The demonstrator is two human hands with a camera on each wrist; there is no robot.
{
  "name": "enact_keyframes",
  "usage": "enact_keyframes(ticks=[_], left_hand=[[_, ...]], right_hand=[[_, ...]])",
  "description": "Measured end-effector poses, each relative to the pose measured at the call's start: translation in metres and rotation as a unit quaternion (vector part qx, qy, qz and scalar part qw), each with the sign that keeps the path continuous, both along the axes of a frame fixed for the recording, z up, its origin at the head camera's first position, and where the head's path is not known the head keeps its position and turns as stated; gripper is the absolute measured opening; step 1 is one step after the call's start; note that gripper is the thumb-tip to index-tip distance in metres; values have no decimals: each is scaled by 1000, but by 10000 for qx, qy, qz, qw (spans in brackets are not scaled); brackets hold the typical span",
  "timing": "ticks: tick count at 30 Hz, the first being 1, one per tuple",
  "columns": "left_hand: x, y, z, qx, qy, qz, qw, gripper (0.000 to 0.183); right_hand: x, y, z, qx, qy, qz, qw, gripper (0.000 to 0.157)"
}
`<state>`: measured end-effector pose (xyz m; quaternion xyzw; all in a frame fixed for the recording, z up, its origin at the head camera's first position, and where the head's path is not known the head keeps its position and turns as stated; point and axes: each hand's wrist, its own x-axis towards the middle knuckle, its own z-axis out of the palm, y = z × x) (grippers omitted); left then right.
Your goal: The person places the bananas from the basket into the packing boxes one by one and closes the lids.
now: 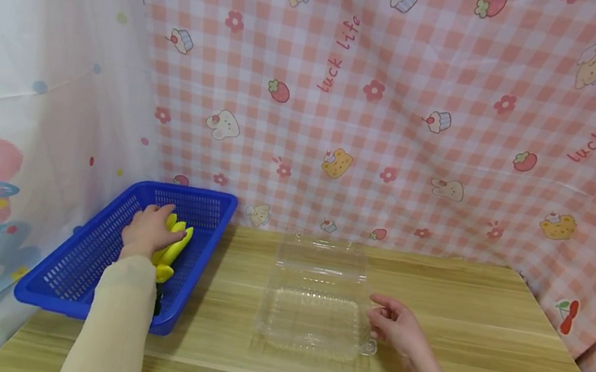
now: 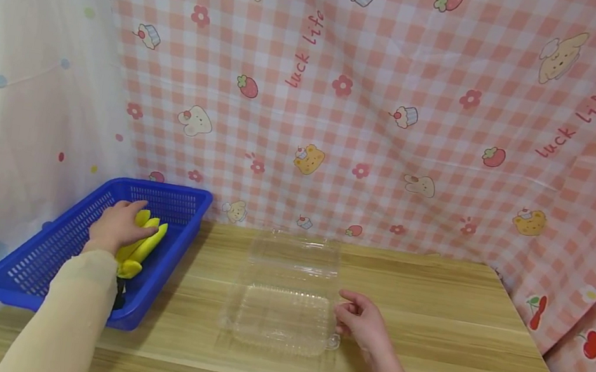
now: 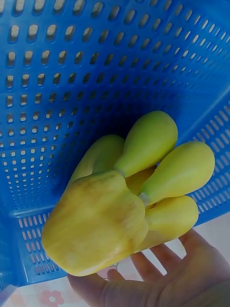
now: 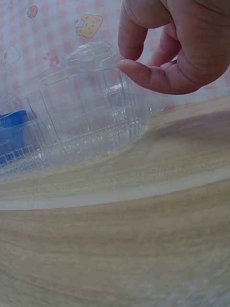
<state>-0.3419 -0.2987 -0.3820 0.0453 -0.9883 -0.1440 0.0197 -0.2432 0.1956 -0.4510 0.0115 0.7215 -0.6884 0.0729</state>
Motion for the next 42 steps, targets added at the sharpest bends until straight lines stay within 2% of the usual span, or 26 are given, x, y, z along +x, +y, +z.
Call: enact_keyframes(ticks=[7,15,22,33,42], left_hand=[[0,-1,-1,135,-181,-183,9996,71],[-3,-1,-4,781,-77,-681,9946,56],[-4,1,-5,1068,24,-744,9915,49],[-5,-1,-5,1123,613,-1265,9837,45],[-4,2,-2,1216,1027,-1375,9776,43]], right_hand=[[-1,1,0,29,-13,15,10000,49],[0,1,1,38,-4,42,10000,49],[1,1,2,-47,-15,29,10000,50],[1,0,0,-67,-12,11,10000,49],[1,0,-1,-76,29,1,10000,48]])
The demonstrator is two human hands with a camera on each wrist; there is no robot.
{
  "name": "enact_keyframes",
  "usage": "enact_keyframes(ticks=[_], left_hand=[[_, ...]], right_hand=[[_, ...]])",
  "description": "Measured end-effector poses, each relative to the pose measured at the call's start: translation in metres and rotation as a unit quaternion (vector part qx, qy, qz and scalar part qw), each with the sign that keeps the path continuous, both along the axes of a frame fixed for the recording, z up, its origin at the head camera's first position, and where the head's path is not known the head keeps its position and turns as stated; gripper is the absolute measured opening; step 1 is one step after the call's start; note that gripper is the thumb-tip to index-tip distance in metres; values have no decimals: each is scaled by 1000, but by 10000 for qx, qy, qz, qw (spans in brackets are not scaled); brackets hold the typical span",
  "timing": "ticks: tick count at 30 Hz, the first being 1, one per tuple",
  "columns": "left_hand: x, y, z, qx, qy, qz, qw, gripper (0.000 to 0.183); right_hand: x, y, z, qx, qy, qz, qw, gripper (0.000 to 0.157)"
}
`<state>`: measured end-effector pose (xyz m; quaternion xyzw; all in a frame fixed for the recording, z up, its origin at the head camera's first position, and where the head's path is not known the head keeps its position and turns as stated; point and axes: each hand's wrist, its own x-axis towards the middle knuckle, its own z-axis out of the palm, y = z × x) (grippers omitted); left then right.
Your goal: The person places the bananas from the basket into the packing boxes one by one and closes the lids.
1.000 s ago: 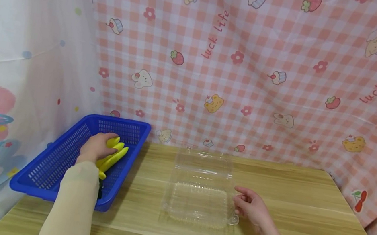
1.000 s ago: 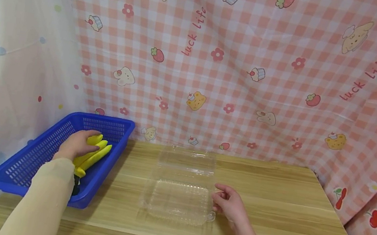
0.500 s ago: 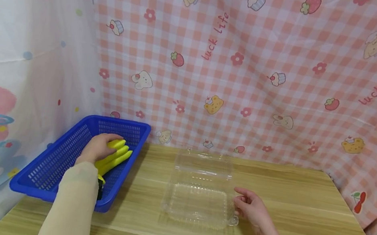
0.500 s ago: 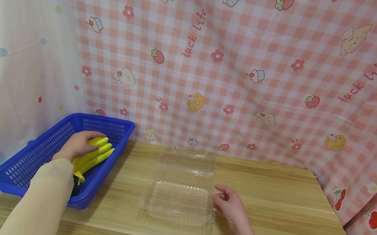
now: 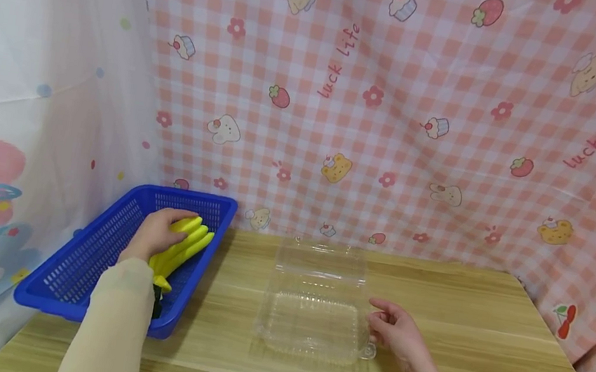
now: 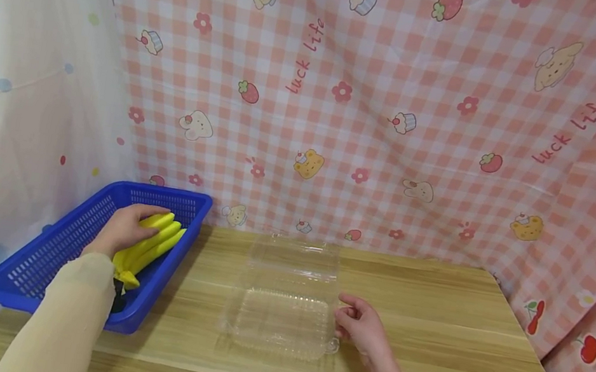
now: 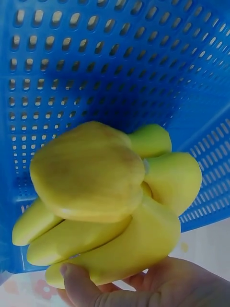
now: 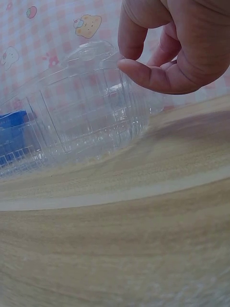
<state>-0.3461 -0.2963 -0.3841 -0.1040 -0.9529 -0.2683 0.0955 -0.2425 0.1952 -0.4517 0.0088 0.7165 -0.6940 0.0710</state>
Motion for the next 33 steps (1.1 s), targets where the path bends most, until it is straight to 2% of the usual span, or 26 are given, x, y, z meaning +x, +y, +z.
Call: enact_keyframes(ticks=[11,22,33], left_hand=[[1,4,5,214,314,69,9993,44],[-1,2,9,114,505,193,9985,44],[-1,6,18,-77,1290,48,9916,43]], right_hand=[[-1,1,-1,-12,-64,-48,10000,48],[-1,0,0,42,16,-52,10000,47],[0,0,1,31,-26,-72,10000,48]])
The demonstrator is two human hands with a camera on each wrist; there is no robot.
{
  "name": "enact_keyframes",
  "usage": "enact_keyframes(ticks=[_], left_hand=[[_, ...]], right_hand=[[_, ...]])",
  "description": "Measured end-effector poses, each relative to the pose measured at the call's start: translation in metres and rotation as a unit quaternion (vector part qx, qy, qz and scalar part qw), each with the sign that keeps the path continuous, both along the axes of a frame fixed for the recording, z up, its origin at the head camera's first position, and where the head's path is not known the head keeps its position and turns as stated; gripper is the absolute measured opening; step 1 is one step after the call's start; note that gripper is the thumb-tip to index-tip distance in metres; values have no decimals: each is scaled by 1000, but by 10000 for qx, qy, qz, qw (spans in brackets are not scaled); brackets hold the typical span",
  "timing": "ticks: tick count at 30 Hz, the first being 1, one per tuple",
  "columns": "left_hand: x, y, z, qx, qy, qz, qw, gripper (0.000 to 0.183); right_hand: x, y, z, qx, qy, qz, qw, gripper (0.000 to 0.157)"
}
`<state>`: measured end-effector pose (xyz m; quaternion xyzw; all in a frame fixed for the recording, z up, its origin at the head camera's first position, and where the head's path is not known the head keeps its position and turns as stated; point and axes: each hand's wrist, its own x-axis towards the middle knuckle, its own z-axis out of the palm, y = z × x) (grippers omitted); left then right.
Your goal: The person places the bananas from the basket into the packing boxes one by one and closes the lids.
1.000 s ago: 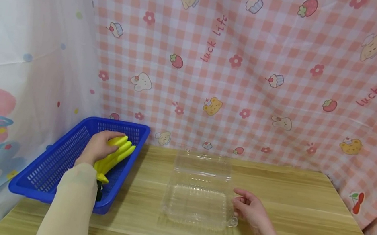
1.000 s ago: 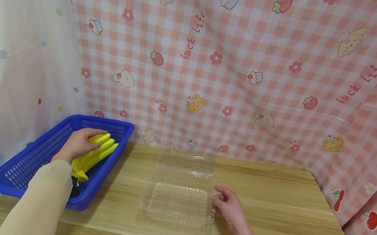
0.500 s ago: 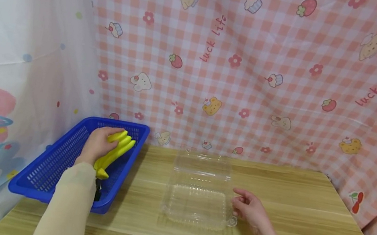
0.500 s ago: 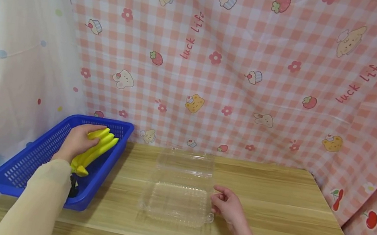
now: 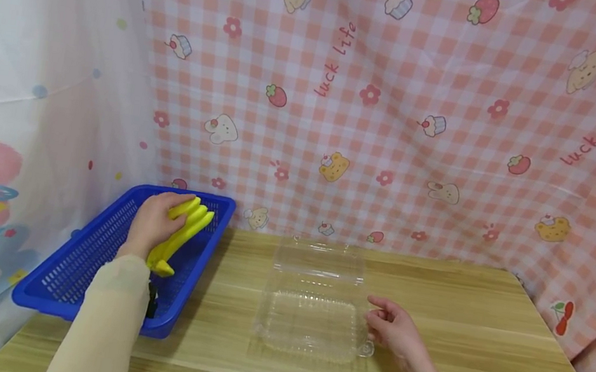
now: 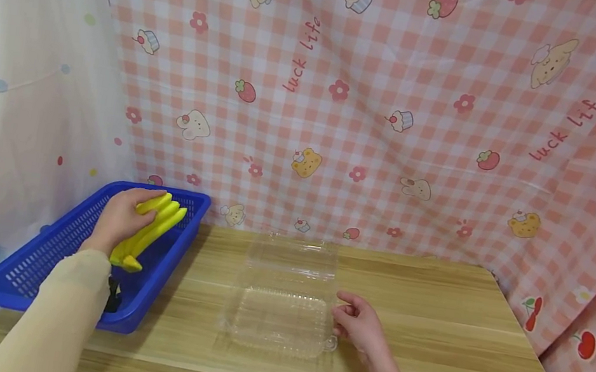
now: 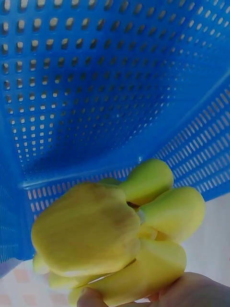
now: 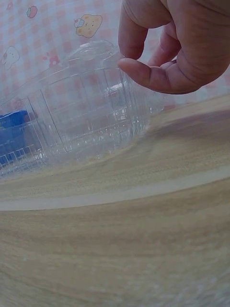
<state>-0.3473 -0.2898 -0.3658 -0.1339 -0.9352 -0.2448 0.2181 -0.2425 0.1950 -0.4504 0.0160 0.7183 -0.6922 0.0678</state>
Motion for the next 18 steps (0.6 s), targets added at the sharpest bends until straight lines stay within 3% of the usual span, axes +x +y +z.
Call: enact_keyframes(ticks=[12,18], left_hand=[[1,5,13,-146,705,-58,9974,42],[4,7,20,-140,805,-39,9966,42]], right_hand=[[0,-1,-2,-53,-6,16,10000,49],[0,0,-3,-54,-4,28,10000,49]])
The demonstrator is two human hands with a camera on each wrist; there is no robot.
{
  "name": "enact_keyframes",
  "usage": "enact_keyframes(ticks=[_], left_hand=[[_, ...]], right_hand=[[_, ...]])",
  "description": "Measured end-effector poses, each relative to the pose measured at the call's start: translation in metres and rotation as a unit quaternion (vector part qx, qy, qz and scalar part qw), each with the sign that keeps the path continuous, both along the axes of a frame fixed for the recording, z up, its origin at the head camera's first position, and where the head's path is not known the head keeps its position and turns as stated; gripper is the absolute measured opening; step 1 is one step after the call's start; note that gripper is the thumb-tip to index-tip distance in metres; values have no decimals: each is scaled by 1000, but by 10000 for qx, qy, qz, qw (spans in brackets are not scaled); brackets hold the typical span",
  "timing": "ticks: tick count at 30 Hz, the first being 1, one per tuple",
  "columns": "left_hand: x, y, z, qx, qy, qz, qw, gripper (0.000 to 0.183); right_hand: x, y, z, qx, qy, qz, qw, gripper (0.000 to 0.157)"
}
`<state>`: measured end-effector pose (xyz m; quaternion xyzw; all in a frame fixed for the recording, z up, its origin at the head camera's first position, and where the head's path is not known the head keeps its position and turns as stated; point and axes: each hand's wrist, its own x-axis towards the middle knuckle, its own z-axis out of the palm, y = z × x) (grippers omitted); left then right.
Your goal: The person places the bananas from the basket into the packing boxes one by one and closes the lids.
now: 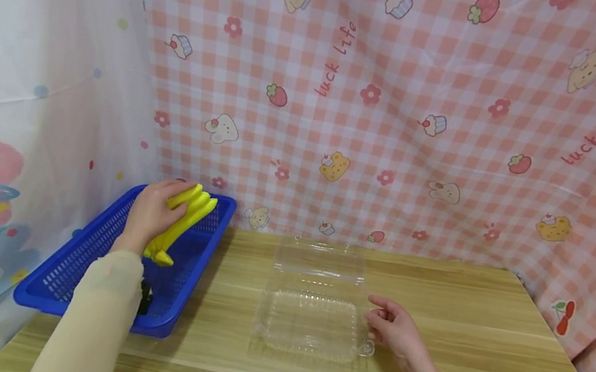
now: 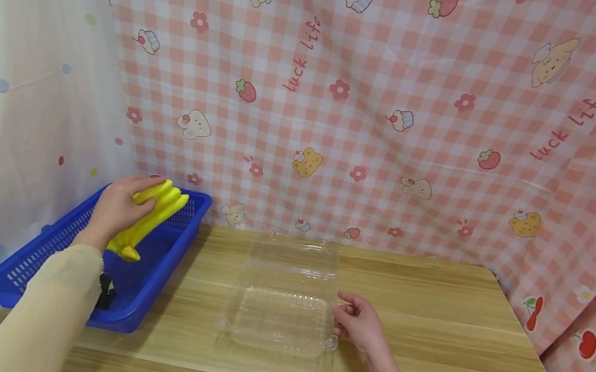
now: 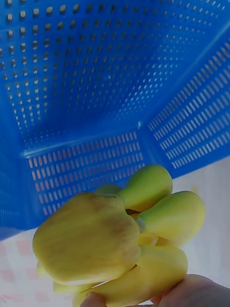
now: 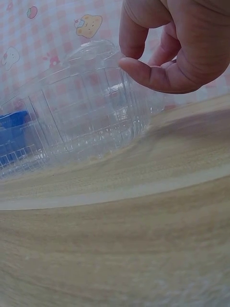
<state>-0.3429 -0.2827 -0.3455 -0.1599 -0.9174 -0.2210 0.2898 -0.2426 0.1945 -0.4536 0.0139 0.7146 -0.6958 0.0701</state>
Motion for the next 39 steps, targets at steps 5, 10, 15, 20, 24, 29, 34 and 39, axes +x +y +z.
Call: enact_keyframes(ticks=[5,10,15,20,24,29,34,39], left_hand=[[3,2,6,6,71,-138,9999,42],[5,6,13,-14,252,-288,9993,43],[5,14,19,-12,486,-452,9978,42],[8,25,22,-31,853,-773,9933,43],[12,35,27,-79,995,-972,9903,44],[15,47,34,-175,1219,-1268,9843,44],[19,58,39,-194,1418,-1657,9757,46],[21,71,43,-319,1565,-2009,9665,46]], right_hand=[[0,-1,0,-9,-4,-24,10000,48],[0,0,0,-30,16,-14,10000,48],[0,-1,0,-45,24,-30,10000,48],[-1,-1,0,-36,58,-39,10000,48],[-1,-1,0,-22,48,-55,10000,47],[-1,-1,1,-17,26,-63,10000,47],[-1,-1,1,-43,6,-65,10000,48],[-1,-1,0,-72,34,-27,10000,49]])
